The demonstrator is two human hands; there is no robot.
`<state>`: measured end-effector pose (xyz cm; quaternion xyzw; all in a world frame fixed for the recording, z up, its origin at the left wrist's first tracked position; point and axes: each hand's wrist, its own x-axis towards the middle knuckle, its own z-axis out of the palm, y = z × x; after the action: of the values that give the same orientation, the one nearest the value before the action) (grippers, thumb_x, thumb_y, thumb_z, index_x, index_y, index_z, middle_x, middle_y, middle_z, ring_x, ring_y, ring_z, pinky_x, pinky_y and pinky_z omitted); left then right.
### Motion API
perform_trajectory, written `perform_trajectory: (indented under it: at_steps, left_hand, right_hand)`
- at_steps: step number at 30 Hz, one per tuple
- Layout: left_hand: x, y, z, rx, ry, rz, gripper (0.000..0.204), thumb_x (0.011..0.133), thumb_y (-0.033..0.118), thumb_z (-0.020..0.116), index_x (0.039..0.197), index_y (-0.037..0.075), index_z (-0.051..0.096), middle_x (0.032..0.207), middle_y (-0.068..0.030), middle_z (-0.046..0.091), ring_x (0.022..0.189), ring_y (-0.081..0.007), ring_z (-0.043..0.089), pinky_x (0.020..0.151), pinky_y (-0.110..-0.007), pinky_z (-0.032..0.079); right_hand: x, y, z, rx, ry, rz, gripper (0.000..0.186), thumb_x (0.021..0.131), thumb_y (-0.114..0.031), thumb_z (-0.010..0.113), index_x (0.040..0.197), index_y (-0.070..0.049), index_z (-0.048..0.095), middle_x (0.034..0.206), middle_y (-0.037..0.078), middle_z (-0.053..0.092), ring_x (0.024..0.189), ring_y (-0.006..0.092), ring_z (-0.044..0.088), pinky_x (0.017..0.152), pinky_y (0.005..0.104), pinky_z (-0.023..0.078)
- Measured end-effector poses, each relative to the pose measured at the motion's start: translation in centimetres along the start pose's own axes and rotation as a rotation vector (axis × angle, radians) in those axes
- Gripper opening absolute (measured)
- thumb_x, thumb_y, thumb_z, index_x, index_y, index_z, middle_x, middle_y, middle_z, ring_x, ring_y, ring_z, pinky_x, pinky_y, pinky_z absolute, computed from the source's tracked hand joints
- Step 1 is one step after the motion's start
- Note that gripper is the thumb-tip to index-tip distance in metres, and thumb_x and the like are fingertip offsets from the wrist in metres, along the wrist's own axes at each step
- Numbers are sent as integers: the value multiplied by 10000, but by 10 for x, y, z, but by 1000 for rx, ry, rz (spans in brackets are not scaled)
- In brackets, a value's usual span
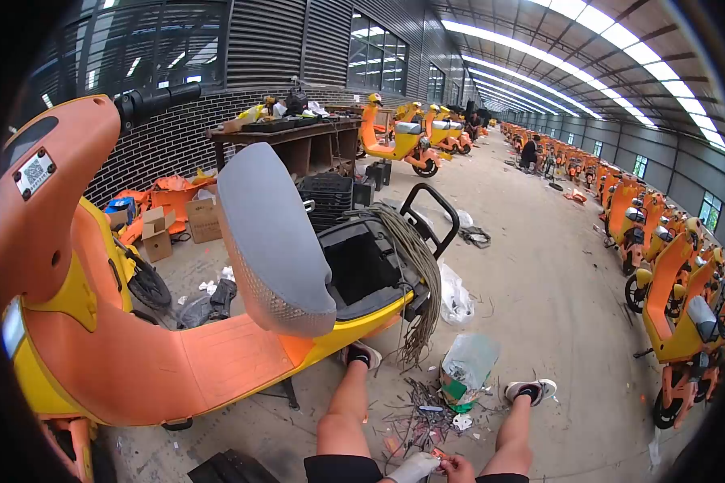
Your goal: The person strips insulation from several wires and connects them using a pair of wire cutters while working on the electrical components of an electric scooter.
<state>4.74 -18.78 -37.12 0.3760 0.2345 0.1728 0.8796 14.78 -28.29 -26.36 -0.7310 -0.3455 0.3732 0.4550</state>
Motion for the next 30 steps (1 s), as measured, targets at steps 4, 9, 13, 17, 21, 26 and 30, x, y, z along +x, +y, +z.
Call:
perform_trajectory:
  at_steps: [4,9,13,17,21,26,30]
  left_hand:
    - [-34,68,14,59,14,-93,187,945,188,543,899,67,678,736,-13,624,591,-152,571,539,-273,456]
    - [-50,101,16,109,16,-154,191,947,199,542,884,73,671,716,-9,614,571,-147,560,521,-268,445]
    - [-58,95,19,104,9,-145,196,949,208,541,872,78,666,701,-6,606,555,-143,552,507,-264,436]
    - [-68,89,15,94,49,-100,202,951,217,540,860,82,660,685,-3,597,540,-139,543,492,-260,428]
    - [-76,81,4,82,112,-32,209,953,225,539,848,87,655,669,0,589,524,-135,534,478,-257,419]
    - [-81,87,7,-22,283,-154,220,956,259,542,788,128,600,590,31,523,448,-97,450,416,-233,336]
    - [-80,136,30,46,180,-299,170,948,223,562,815,118,552,611,24,479,455,-97,392,425,-251,278]
  right_hand:
    - [3,-14,4,-394,-11,-332,182,900,-169,677,1030,-44,701,864,112,721,792,207,704,703,327,543]
    - [-6,-52,3,-689,-147,-272,266,908,-276,628,1120,-126,684,908,126,713,823,314,691,728,419,545]
    - [3,-53,-8,-908,-276,-384,297,911,-345,600,1128,-157,677,916,130,706,819,350,672,718,457,533]
    - [15,-71,0,-1081,-467,-383,270,906,-340,592,1061,-135,677,913,148,697,817,373,668,699,481,528]
    - [16,-101,10,-1282,-563,-409,242,905,-307,573,971,-89,655,889,162,693,811,380,677,664,512,531]
    - [18,-111,16,-1330,-490,-410,215,881,-217,541,964,-48,645,843,184,690,785,389,686,648,503,550]
    - [11,-124,5,-1281,-443,-450,190,875,-167,519,941,-32,635,831,176,693,749,368,692,617,491,547]
